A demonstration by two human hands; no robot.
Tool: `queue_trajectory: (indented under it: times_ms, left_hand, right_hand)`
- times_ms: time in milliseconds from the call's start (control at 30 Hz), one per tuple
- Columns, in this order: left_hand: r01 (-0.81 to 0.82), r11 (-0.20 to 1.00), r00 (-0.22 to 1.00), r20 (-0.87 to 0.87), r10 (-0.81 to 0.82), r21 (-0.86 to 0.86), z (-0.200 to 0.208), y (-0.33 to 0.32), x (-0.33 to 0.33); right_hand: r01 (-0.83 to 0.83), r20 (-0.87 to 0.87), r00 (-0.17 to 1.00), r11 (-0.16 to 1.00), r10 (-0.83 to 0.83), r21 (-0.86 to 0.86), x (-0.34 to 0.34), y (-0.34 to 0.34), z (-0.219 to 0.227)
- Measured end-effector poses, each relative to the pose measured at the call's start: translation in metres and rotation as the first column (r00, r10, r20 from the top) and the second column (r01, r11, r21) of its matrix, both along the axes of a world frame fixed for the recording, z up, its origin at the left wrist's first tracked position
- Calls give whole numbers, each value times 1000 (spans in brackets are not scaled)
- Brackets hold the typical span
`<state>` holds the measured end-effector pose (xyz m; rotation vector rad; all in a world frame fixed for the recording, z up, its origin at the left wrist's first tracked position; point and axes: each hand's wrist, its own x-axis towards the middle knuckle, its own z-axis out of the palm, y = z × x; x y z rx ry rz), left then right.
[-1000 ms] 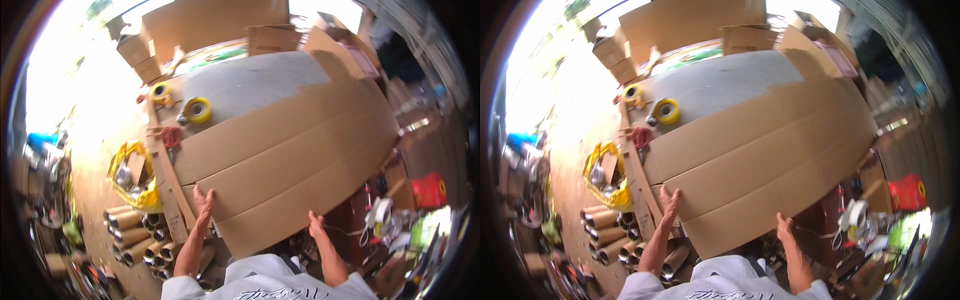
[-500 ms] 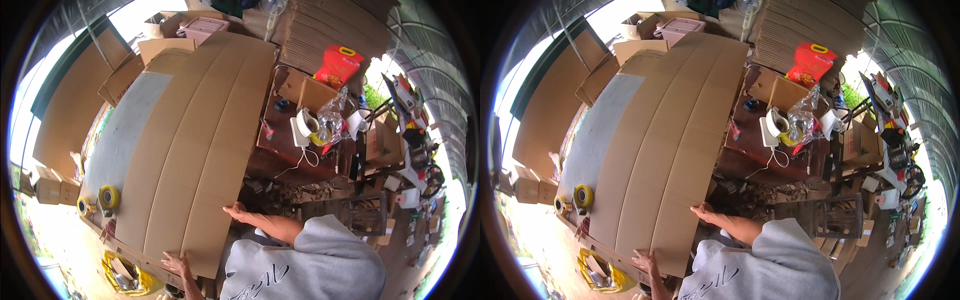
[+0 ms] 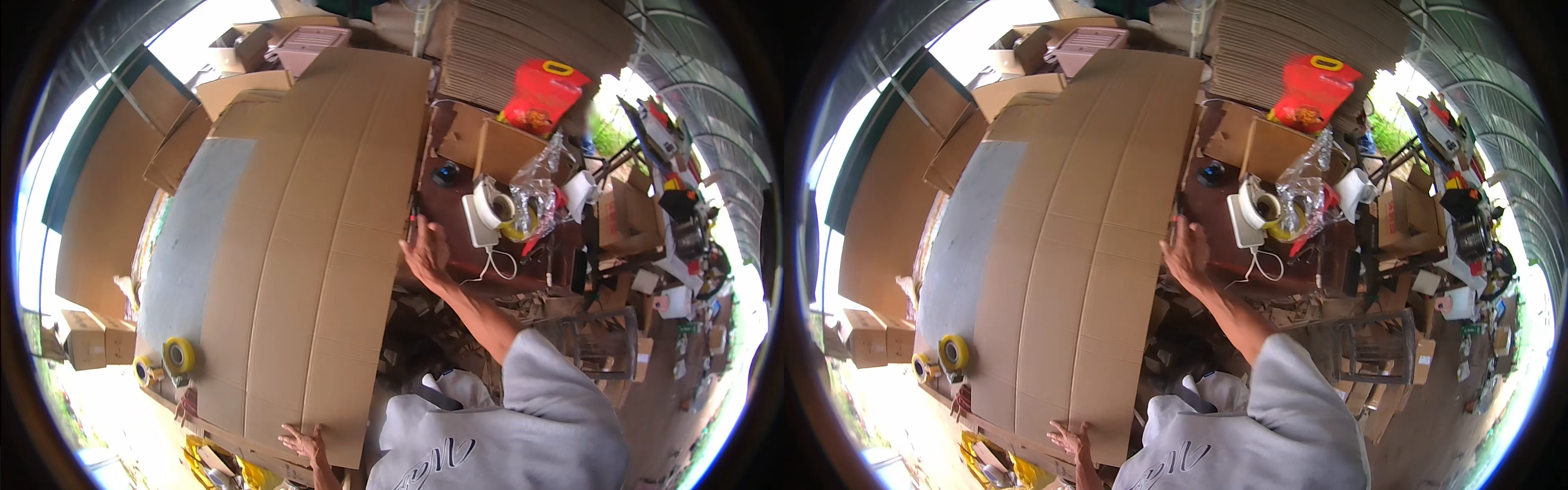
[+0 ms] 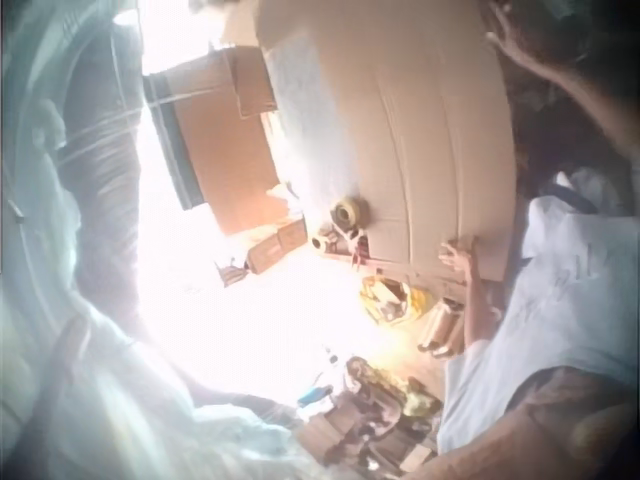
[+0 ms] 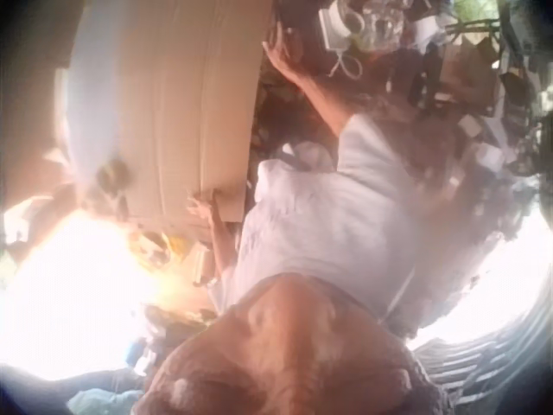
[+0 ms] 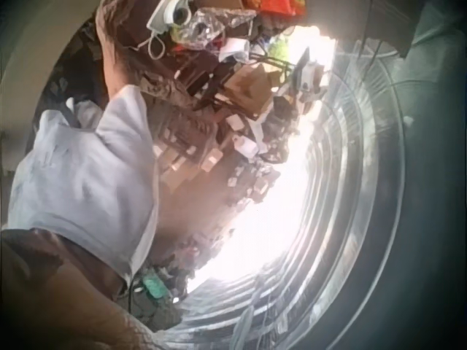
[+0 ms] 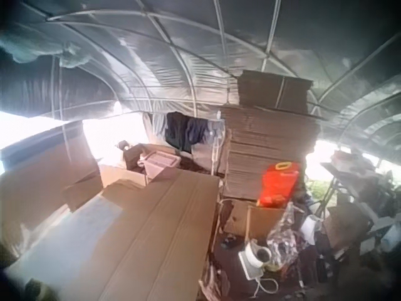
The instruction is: The person cuts a large sheet of cardboard using a utility knife and a cylindrical template, then folds the cut piece into a rectangular box and seals it with a handheld tape dispenser. The finished box is placed on the workbench.
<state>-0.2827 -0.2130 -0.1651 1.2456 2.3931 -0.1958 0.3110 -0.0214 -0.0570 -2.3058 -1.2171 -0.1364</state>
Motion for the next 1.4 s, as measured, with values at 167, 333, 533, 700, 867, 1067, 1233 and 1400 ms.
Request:
queue_trajectory:
  times_ms: [167,333,533,700,867,1067,1233,1400]
  left_hand:
    - [22,999,1000,0,-22,-49,10,4,9]
    - [33,998,999,-33,-34,-46,-14,0,6]
    - [-31,999,998,-62,29,-34,10,-3,17]
    - [-78,935,990,-82,113,345,22,-23,80]
    - [-307,726,949,141,282,615,73,-86,189]
    - [-928,288,367,457,810,235,-18,-286,265]
    - [-900,98,0,224,975,-426,-97,-412,339]
    - [-944,3,-143,417,898,-330,-115,-456,401]
  right_hand:
    - [-11,-89,996,972,-11,-236,59,5,-64]
    - [5,114,993,967,25,-255,132,-48,-84]
    - [-369,-28,929,927,368,-71,43,-36,-10]
    - [-815,-253,563,579,787,-16,-82,-58,-37]
    - [-984,-311,175,156,934,-86,-165,-85,-39]
    - [-975,-298,-110,-161,948,-153,-212,-112,-29]
    - [-922,-235,-212,-274,948,-275,-239,-131,-38]
    - [-791,-212,-383,-438,899,-427,-321,-189,-9]
